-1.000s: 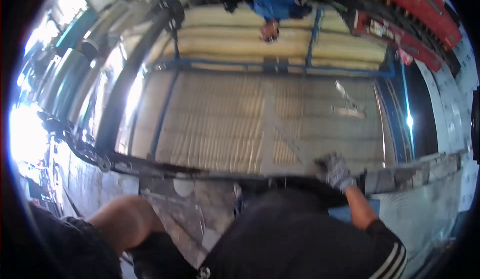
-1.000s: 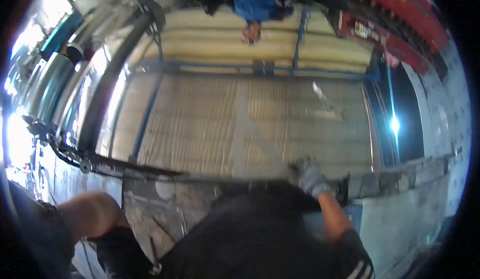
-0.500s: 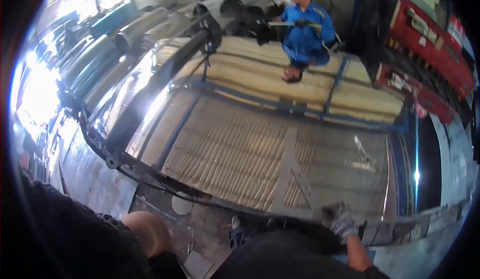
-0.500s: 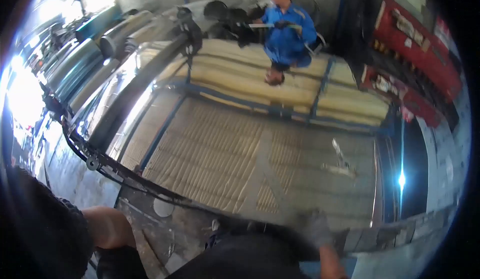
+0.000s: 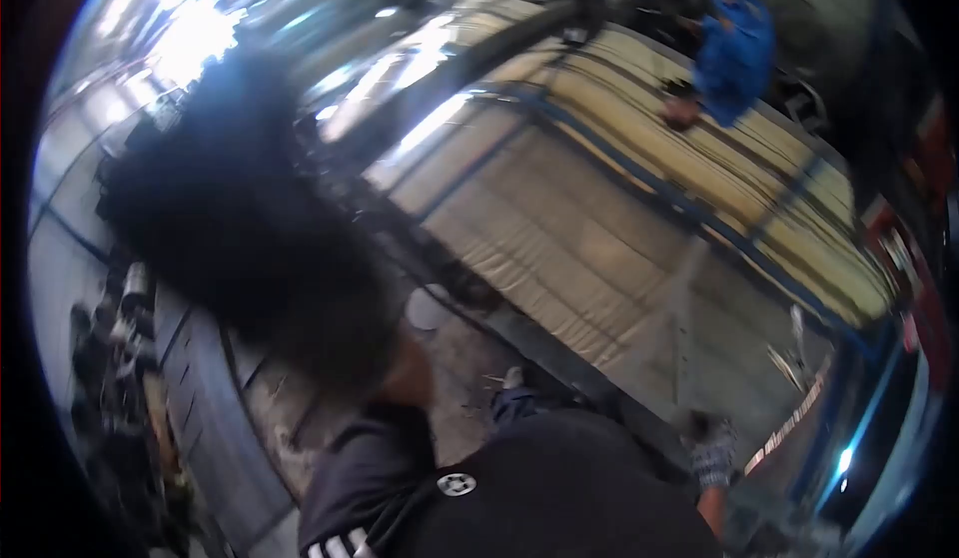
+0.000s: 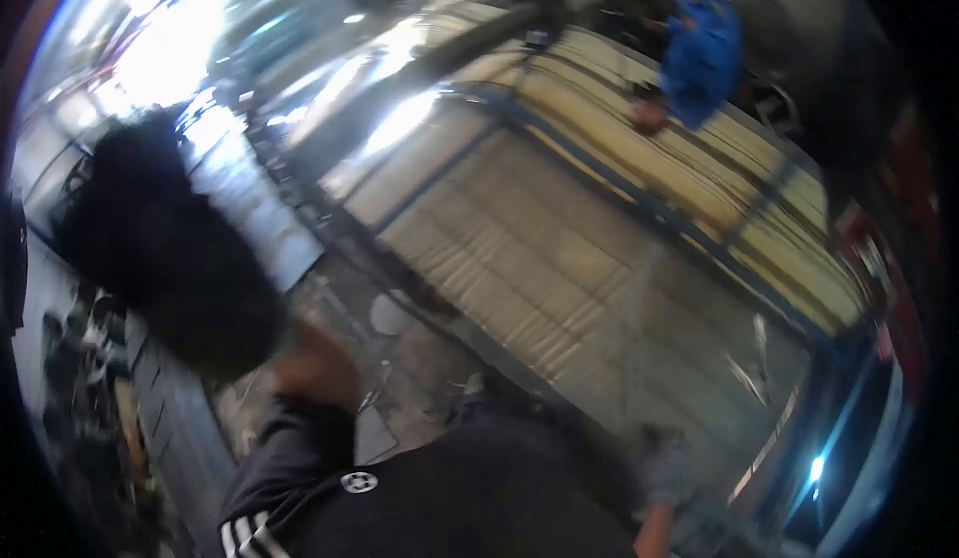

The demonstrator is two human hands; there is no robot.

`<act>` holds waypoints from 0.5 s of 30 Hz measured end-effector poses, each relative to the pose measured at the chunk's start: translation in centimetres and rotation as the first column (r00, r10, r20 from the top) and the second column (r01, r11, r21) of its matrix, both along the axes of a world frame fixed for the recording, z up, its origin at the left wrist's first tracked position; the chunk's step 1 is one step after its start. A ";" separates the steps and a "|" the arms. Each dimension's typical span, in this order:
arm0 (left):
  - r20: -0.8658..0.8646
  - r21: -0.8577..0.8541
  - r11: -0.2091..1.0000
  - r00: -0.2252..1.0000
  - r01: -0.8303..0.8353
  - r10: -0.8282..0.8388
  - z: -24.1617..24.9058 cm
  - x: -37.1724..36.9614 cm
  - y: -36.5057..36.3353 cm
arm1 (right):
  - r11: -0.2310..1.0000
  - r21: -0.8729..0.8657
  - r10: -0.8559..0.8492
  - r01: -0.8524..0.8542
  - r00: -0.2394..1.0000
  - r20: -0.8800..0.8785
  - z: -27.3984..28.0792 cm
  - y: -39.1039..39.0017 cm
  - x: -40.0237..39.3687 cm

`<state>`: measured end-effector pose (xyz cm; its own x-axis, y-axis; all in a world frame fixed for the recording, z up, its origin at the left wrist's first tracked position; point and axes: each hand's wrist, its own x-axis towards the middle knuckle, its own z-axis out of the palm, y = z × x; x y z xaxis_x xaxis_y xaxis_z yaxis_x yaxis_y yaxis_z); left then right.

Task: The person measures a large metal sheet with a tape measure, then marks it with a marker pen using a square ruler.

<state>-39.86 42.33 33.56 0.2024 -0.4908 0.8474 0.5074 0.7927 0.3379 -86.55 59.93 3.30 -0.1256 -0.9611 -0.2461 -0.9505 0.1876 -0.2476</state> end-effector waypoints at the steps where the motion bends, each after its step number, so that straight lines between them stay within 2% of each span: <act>1: 0.017 -0.025 0.999 0.999 -0.046 0.047 1.1 -0.9 -2.3 | 0.998 -0.063 0.011 -0.007 0.998 0.056 -3.8 1.1 -2.3; 2: 0.031 -0.050 0.995 0.996 -0.087 0.088 1.6 1.0 -1.3 | 0.993 -0.122 0.019 -0.005 0.993 0.113 -6.6 0.6 -3.5; 3: 0.481 0.143 0.616 0.598 -0.775 0.641 -3.3 1.8 -4.2 | 0.996 -0.078 0.045 -0.037 0.993 0.106 -4.4 -0.6 -2.2; 4: 0.472 0.342 0.654 0.725 -0.674 0.501 -7.5 1.8 -6.7 | 0.998 -0.028 0.059 -0.057 0.994 0.090 -0.8 -0.9 -0.7; 5: 0.630 0.393 0.551 0.652 -0.736 0.421 -9.0 1.5 -7.3 | 0.995 -0.028 0.101 -0.099 0.990 0.096 -0.3 -1.4 -0.4; 7: 0.779 0.181 0.447 0.405 -0.876 0.479 -17.8 1.8 -9.3 | 0.981 -0.188 0.079 -0.057 0.990 0.116 -1.1 -0.6 -0.6; 8: 0.820 0.166 0.437 0.370 -0.884 0.436 -20.3 1.8 -9.3 | 0.979 -0.190 0.097 -0.074 0.988 0.117 -1.7 -0.6 -0.7; 9: 0.857 0.153 0.431 0.336 -0.890 0.390 -22.1 1.6 -9.2 | 0.983 -0.186 0.057 -0.013 0.970 0.235 -2.6 -0.6 -1.3; 10: 0.857 0.155 0.418 0.333 -0.895 0.394 -23.3 1.4 -8.8 | 0.985 -0.169 0.014 0.048 0.938 0.348 -3.4 -0.5 -1.9; 11: 0.905 0.136 0.407 0.281 -0.903 0.320 -24.1 1.3 -8.7 | 0.985 -0.171 0.026 0.036 0.938 0.346 -4.6 -0.8 -2.5; 12: 0.944 0.119 0.401 0.229 -0.908 0.239 -24.9 1.3 -8.8 | 0.994 -0.093 -0.014 0.053 0.928 0.373 -5.9 -1.2 -3.2; 13: 0.943 0.126 0.396 0.234 -0.910 0.238 -25.6 1.4 -8.9 | 0.997 -0.012 -0.060 0.070 0.917 0.394 -6.7 -1.3 -3.9; 15: 0.990 0.042 0.363 0.087 -0.931 0.110 -27.1 1.6 -9.4 | 0.998 -0.033 -0.038 0.054 0.932 0.359 -9.1 -1.0 -5.3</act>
